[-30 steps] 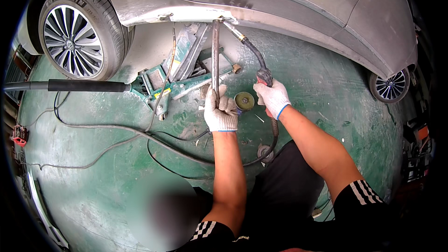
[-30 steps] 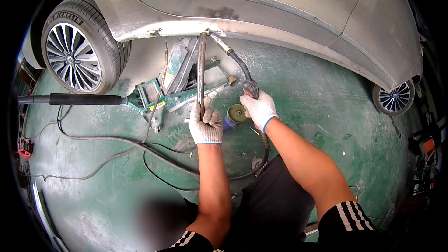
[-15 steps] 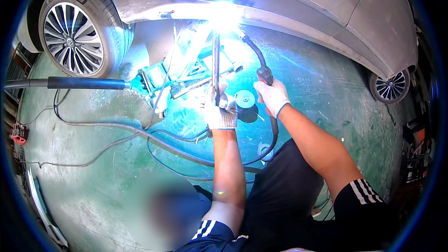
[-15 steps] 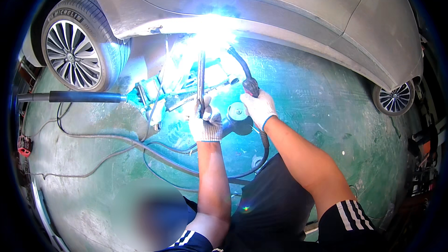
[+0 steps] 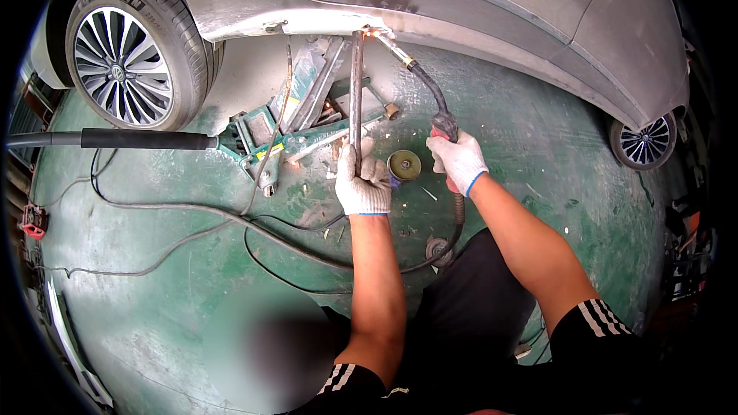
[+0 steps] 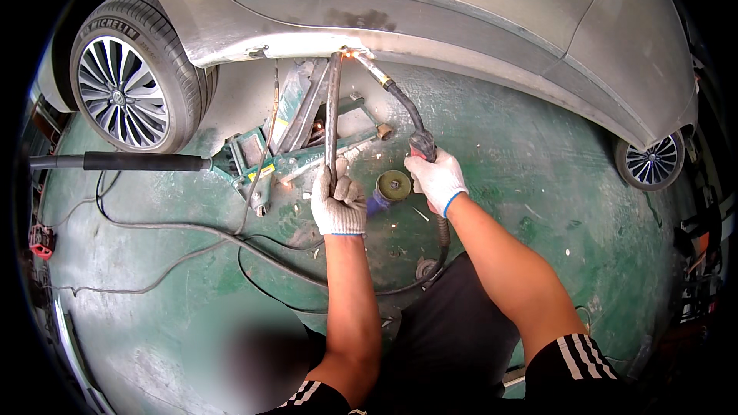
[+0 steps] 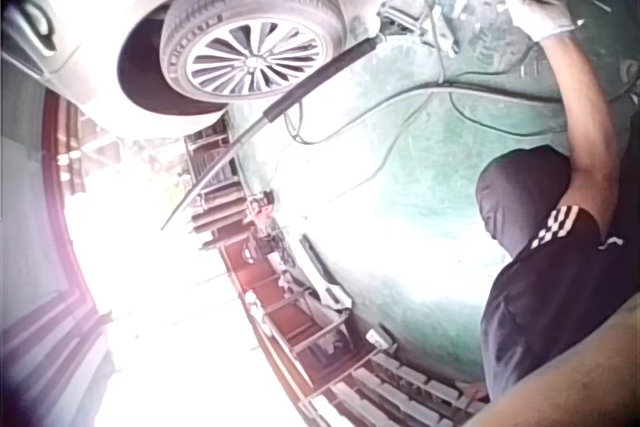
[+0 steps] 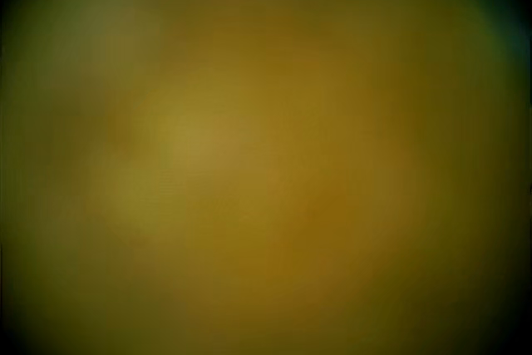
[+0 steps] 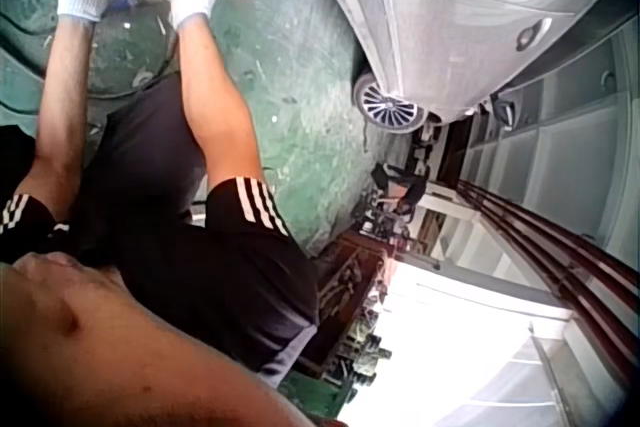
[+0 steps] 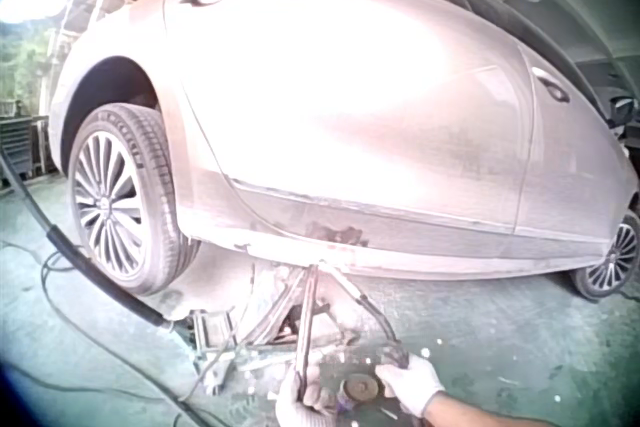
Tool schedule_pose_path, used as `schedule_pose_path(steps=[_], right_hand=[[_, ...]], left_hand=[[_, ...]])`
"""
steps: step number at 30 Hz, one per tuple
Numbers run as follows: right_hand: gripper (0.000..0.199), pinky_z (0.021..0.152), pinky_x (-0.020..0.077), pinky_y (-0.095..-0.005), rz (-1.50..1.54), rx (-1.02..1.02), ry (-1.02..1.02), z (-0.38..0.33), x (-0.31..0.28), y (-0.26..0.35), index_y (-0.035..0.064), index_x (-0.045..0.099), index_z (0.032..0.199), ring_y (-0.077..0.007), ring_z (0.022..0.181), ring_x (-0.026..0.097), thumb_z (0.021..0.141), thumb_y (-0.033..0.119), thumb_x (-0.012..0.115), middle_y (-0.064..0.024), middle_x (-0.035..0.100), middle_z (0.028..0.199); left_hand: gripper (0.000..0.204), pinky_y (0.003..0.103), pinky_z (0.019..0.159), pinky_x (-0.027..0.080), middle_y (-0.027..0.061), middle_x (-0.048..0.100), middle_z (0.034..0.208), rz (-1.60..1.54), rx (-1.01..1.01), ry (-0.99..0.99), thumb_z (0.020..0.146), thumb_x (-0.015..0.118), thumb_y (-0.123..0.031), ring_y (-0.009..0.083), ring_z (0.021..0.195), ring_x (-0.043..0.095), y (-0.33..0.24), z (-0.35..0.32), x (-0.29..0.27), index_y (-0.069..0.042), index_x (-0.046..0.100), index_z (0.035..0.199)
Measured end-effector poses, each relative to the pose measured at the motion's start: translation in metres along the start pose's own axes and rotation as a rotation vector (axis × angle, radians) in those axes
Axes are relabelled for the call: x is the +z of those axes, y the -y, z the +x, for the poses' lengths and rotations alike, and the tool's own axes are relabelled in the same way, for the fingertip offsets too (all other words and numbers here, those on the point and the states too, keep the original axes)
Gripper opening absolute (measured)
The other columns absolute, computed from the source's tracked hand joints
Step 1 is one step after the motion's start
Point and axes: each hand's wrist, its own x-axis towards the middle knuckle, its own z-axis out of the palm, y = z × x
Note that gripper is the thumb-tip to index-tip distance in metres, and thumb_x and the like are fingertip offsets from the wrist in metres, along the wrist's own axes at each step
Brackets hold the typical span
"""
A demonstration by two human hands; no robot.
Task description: The person is kneeling on the floor and welding the lower edge of a silver car's front bumper using a welding torch and a metal rod. They repeatedly apply the torch to the metal surface, creating sparks, and occasionally pause to inspect the weld or adjust the rod.
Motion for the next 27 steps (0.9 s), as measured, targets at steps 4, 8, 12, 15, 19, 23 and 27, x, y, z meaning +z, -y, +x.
schedule_pose_path(steps=[4, 8, 12, 15, 19, 23, 27], right_hand=[[0.029, 0.058, 0.0528, -0.0313, -0.027, -0.008, 0.019, 0.0011, -0.0031, -0.0013, 0.0020, 0.072, 0.107, -0.0116, 0.061, 0.060, 0.092, 0.025, 0.080, -0.0026, 0.068, 0.083], [0.029, 0.059, 0.0538, -0.0316, -0.040, -0.021, 0.042, 0.0021, -0.0046, -0.0007, 0.0015, 0.071, 0.107, -0.0117, 0.063, 0.061, 0.092, 0.025, 0.079, -0.0028, 0.068, 0.083], [0.029, 0.061, 0.0547, -0.0314, -0.028, -0.013, 0.069, 0.0016, -0.0048, -0.0004, 0.0010, 0.071, 0.108, -0.0119, 0.063, 0.061, 0.092, 0.024, 0.079, -0.0031, 0.068, 0.084], [0.030, 0.062, 0.0551, -0.0312, -0.021, -0.006, 0.072, 0.0010, -0.0041, 0.0023, 0.0007, 0.071, 0.109, -0.0121, 0.064, 0.062, 0.092, 0.024, 0.079, -0.0034, 0.068, 0.084], [0.030, 0.061, 0.0551, -0.0315, -0.014, -0.011, 0.072, 0.0034, -0.0037, 0.0011, 0.0004, 0.072, 0.109, -0.0123, 0.064, 0.062, 0.092, 0.024, 0.079, -0.0038, 0.069, 0.085], [0.030, 0.061, 0.0555, -0.0321, -0.021, -0.011, 0.070, 0.0049, -0.0021, -0.0005, 0.0000, 0.072, 0.108, -0.0127, 0.064, 0.062, 0.092, 0.024, 0.080, -0.0042, 0.069, 0.085], [0.031, 0.061, 0.0557, -0.0324, -0.029, -0.015, 0.062, 0.0065, -0.0010, -0.0018, 0.0002, 0.072, 0.108, -0.0133, 0.064, 0.063, 0.092, 0.025, 0.080, -0.0046, 0.070, 0.085]], left_hand=[[0.025, 0.024, 0.046, 0.041, 0.0168, 0.080, 0.106, 0.003, -0.002, 0.005, 0.113, 0.055, -0.023, 0.0074, 0.051, 0.048, 0.0017, 0.0003, -0.0001, -0.002, 0.066, 0.121], [0.025, 0.024, 0.046, 0.042, 0.0175, 0.081, 0.106, -0.007, -0.007, 0.031, 0.112, 0.056, -0.023, 0.0073, 0.051, 0.049, 0.0012, 0.0008, -0.0020, -0.002, 0.066, 0.120], [0.025, 0.025, 0.046, 0.042, 0.0181, 0.080, 0.106, -0.021, -0.010, 0.038, 0.112, 0.056, -0.024, 0.0074, 0.051, 0.049, 0.0011, 0.0019, -0.0039, -0.002, 0.066, 0.119], [0.026, 0.025, 0.046, 0.042, 0.0183, 0.080, 0.107, -0.025, -0.013, 0.059, 0.112, 0.056, -0.024, 0.0076, 0.052, 0.050, 0.0009, 0.0024, -0.0046, -0.001, 0.066, 0.120], [0.026, 0.024, 0.046, 0.043, 0.0180, 0.080, 0.107, -0.003, -0.001, 0.026, 0.112, 0.055, -0.023, 0.0079, 0.052, 0.051, 0.0030, 0.0010, -0.0023, -0.001, 0.066, 0.121], [0.025, 0.024, 0.046, 0.043, 0.0174, 0.080, 0.106, 0.006, 0.006, 0.020, 0.113, 0.055, -0.023, 0.0078, 0.052, 0.051, 0.0022, 0.0002, -0.0013, -0.002, 0.066, 0.121], [0.025, 0.023, 0.046, 0.043, 0.0173, 0.080, 0.106, 0.002, 0.006, 0.020, 0.113, 0.054, -0.024, 0.0079, 0.052, 0.051, 0.0022, -0.0013, 0.0011, -0.003, 0.066, 0.120]])
